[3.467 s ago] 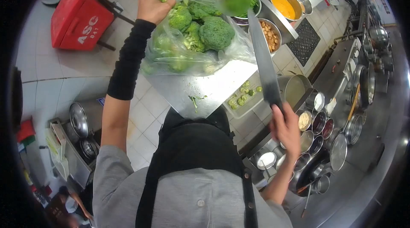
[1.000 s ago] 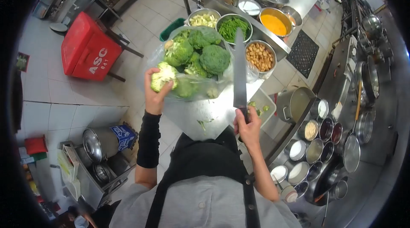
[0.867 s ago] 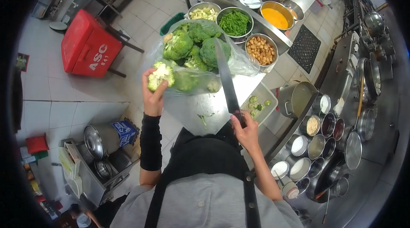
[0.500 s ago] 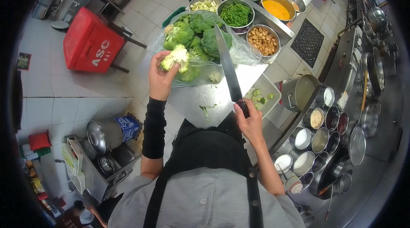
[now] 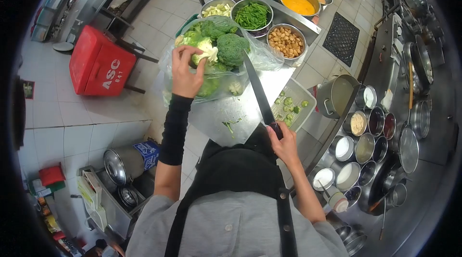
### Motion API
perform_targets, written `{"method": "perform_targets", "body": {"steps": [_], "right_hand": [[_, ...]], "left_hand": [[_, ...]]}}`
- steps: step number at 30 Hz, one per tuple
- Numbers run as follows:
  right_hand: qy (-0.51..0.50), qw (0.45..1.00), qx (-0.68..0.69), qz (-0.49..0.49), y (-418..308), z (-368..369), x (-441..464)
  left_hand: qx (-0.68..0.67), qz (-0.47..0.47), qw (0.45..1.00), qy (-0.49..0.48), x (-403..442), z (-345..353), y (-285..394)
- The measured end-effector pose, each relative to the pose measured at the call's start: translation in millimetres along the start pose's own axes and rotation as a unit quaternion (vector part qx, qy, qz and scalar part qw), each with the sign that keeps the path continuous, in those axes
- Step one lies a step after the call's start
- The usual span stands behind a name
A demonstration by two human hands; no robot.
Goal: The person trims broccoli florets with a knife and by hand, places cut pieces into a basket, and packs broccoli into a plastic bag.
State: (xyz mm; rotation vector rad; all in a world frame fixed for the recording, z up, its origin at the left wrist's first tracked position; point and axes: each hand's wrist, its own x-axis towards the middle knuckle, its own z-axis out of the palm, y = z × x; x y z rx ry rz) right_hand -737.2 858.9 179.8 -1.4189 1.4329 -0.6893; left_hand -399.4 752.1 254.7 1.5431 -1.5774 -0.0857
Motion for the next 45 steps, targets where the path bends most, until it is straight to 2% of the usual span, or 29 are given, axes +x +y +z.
{"method": "perform_targets", "body": {"steps": [2,6,10,12,14,16,19,22,23,26,29,32,35,40,43,44,45], "right_hand": [[0.015,0.999,-0.004,-0.038,17.2,-2.3,0.3],[0.029,0.996,-0.026,-0.086,22.4,-16.7,-4.5],[0.061,0.992,-0.045,-0.103,27.5,-23.7,-7.5],[0.08,0.991,-0.047,-0.099,33.0,-21.1,-6.5],[0.093,0.99,-0.022,-0.103,36.3,-18.7,-4.9],[0.102,0.99,0.003,-0.094,30.3,-16.8,-1.3],[0.113,0.99,0.033,-0.081,21.7,-15.5,0.0],[0.128,0.987,0.04,-0.091,28.3,-12.5,2.7],[0.132,0.987,0.035,-0.088,28.0,-13.2,3.9],[0.155,0.984,0.015,-0.085,34.2,-12.0,4.0],[0.191,0.977,0.03,-0.092,44.2,-6.3,5.1],[0.2,0.976,0.068,-0.06,48.0,-3.0,3.4],[0.21,0.972,0.101,-0.04,48.4,-2.2,6.3],[0.248,0.962,0.112,-0.029,61.9,-3.8,4.3],[0.265,0.959,0.096,-0.03,82.4,-4.4,4.4],[0.248,0.96,0.132,0.001,71.1,-12.3,0.7],[0.233,0.957,0.168,0.033,60.0,-20.2,-3.0]], "left_hand": [[0.046,0.073,0.996,-0.016,5.9,9.0,-3.9],[0.149,0.117,0.977,-0.102,-11.7,24.3,-36.0],[0.165,0.06,0.978,-0.118,-38.2,37.3,-61.4],[0.224,0.041,0.963,-0.142,-38.8,28.6,-44.5],[0.219,-0.02,0.964,-0.148,-37.2,24.5,-28.9],[0.272,-0.032,0.949,-0.157,-38.3,24.0,-14.3],[0.308,-0.068,0.924,-0.214,-40.0,21.8,5.7],[0.289,0.049,0.941,-0.171,-47.4,19.3,2.4],[0.29,0.02,0.934,-0.206,-49.1,18.0,2.0],[0.267,0.104,0.946,-0.151,-53.2,8.9,10.4],[0.203,0.145,0.959,-0.132,-67.4,3.3,22.4],[0.022,0.1,0.957,-0.27,-113.7,13.4,4.0],[0.022,0.068,0.923,-0.377,-156.4,27.7,-8.5],[0.046,0.075,0.91,-0.406,-177.1,32.6,-25.4],[0.054,0.047,0.903,-0.424,-182.6,35.8,-45.0],[0.059,0.05,0.898,-0.434,-190.3,43.7,-61.2],[0.081,0.012,0.887,-0.454,-192.1,43.6,-55.8]]}}
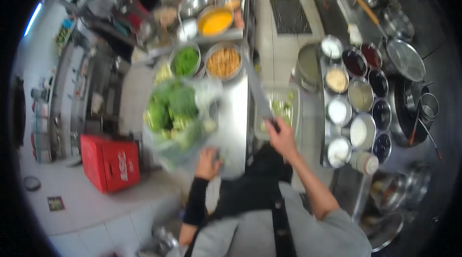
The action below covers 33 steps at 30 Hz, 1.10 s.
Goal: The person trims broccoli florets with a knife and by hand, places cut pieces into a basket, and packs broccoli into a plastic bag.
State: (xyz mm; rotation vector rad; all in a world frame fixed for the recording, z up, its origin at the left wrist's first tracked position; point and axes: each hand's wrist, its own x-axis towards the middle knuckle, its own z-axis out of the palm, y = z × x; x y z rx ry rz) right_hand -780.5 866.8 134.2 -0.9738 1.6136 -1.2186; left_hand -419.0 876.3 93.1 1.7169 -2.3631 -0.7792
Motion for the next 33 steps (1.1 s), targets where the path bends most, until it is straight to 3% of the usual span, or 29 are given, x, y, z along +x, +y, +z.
{"method": "perform_targets", "body": {"steps": [4,10,13,16,19,25,29,33], "right_hand": [[-0.003,0.998,0.06,-0.019,0.2,-12.0,-1.5],[-0.006,0.993,0.111,0.036,1.6,-14.7,-1.3],[-0.019,0.99,0.133,0.045,2.0,-7.4,-0.2],[-0.026,0.988,0.141,0.055,-5.1,-0.4,-1.3],[-0.039,0.988,0.139,0.062,-12.8,-1.4,-4.6],[-0.015,0.987,0.149,0.057,-9.0,-18.4,-28.5],[0.004,0.992,0.115,0.058,-4.8,-37.2,-45.0],[0.008,0.991,0.108,0.074,-1.3,-45.9,-53.7]], "left_hand": [[-0.015,-0.049,0.999,0.015,-12.3,-2.4,25.7],[-0.071,-0.134,0.987,0.053,-45.1,21.7,39.9],[-0.046,-0.118,0.985,0.114,-48.2,28.8,43.2],[0.027,-0.023,0.99,0.138,-31.2,25.3,40.3],[0.043,0.014,0.992,0.114,-17.9,35.4,34.4],[0.035,-0.049,0.974,0.216,-9.4,66.0,26.8],[0.058,-0.071,0.967,0.239,-8.8,81.4,25.1],[-0.01,-0.114,0.972,0.205,-6.8,77.5,32.3]]}}
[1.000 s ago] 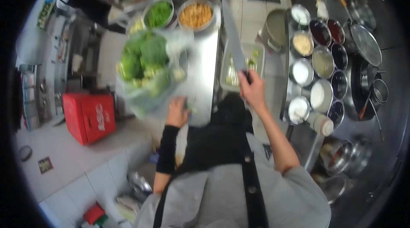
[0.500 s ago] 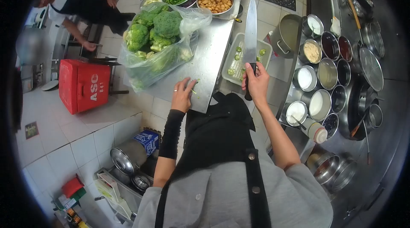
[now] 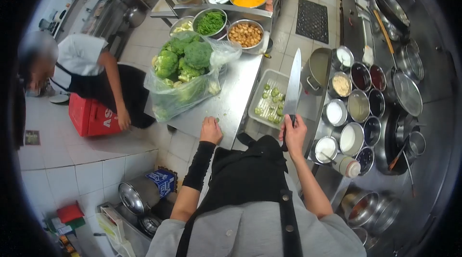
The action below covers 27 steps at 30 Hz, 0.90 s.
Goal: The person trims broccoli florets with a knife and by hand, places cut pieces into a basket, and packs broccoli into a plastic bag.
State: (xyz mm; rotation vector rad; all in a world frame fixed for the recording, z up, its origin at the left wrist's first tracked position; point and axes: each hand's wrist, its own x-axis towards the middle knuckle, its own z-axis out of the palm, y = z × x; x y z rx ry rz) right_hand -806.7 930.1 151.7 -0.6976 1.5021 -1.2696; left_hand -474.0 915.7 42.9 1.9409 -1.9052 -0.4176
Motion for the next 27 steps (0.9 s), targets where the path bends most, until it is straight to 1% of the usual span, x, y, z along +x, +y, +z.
{"method": "perform_targets", "body": {"steps": [1,4,7,10,13,16,19,22,23,26,27], "right_hand": [[-0.004,1.0,-0.004,-0.004,3.0,-1.2,0.3],[-0.017,1.0,-0.003,-0.011,4.1,0.3,0.5],[-0.025,1.0,-0.013,-0.014,2.9,4.5,0.6],[-0.035,0.999,-0.023,-0.012,0.8,7.9,0.2],[-0.048,0.998,-0.038,-0.006,-4.9,11.0,-1.6],[-0.066,0.997,-0.039,-0.001,-2.5,8.1,-0.6],[-0.072,0.996,-0.051,0.0,-3.3,6.6,-0.4],[-0.078,0.995,-0.055,0.003,-7.9,7.4,-1.7],[-0.08,0.995,-0.055,0.008,-6.5,6.0,-0.9],[-0.105,0.991,-0.08,-0.015,-0.5,1.8,2.2],[-0.115,0.989,-0.09,-0.017,-1.9,2.4,1.5]], "left_hand": [[-0.029,0.005,1.0,-0.001,0.2,-2.1,0.0],[-0.083,0.007,0.995,0.057,3.0,2.6,-2.4],[-0.083,-0.013,0.994,0.075,5.6,3.1,-1.4],[-0.084,-0.049,0.995,0.014,7.9,-10.6,3.6],[-0.194,-0.079,0.977,0.034,8.2,-27.9,14.5],[-0.332,-0.197,0.922,-0.021,10.4,-73.9,38.6],[-0.406,-0.185,0.891,0.084,8.3,-81.6,30.3],[-0.478,-0.23,0.842,0.1,-0.9,-96.7,24.2],[-0.497,-0.231,0.83,0.105,-5.3,-98.4,20.1],[-0.54,-0.248,0.796,0.117,-20.5,-111.1,16.6],[-0.55,-0.254,0.784,0.138,-24.6,-121.9,21.1]]}}
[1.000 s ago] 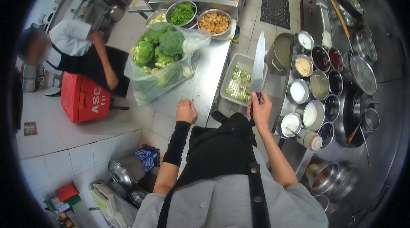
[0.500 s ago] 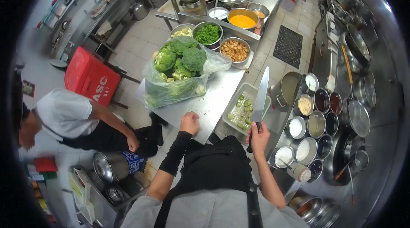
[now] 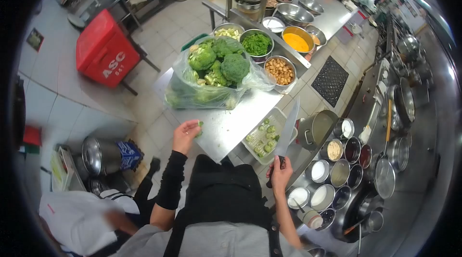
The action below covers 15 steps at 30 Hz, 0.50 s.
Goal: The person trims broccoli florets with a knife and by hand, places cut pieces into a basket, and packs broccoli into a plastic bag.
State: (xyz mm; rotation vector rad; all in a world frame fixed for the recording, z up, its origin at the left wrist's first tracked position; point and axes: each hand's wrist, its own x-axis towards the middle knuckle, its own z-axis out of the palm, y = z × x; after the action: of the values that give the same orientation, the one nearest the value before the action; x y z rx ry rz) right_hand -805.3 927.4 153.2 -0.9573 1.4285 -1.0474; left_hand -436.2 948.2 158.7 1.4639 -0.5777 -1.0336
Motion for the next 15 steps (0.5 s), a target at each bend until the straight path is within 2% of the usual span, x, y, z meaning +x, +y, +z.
{"method": "perform_targets", "body": {"steps": [5,8,12,15], "right_hand": [[-0.033,0.998,-0.044,0.031,11.3,1.9,-7.9],[-0.04,0.996,-0.068,0.028,13.8,7.5,-3.1],[-0.004,0.999,-0.04,0.037,12.7,32.3,0.6],[0.028,0.999,0.016,0.034,5.0,55.5,7.6]], "left_hand": [[-0.056,0.061,0.993,0.082,-8.1,-23.4,58.6],[-0.082,0.127,0.983,0.103,26.9,-34.6,95.2],[-0.055,0.176,0.974,0.131,126.8,-62.3,131.5],[-0.057,0.193,0.968,0.15,246.3,-88.5,133.6]]}}
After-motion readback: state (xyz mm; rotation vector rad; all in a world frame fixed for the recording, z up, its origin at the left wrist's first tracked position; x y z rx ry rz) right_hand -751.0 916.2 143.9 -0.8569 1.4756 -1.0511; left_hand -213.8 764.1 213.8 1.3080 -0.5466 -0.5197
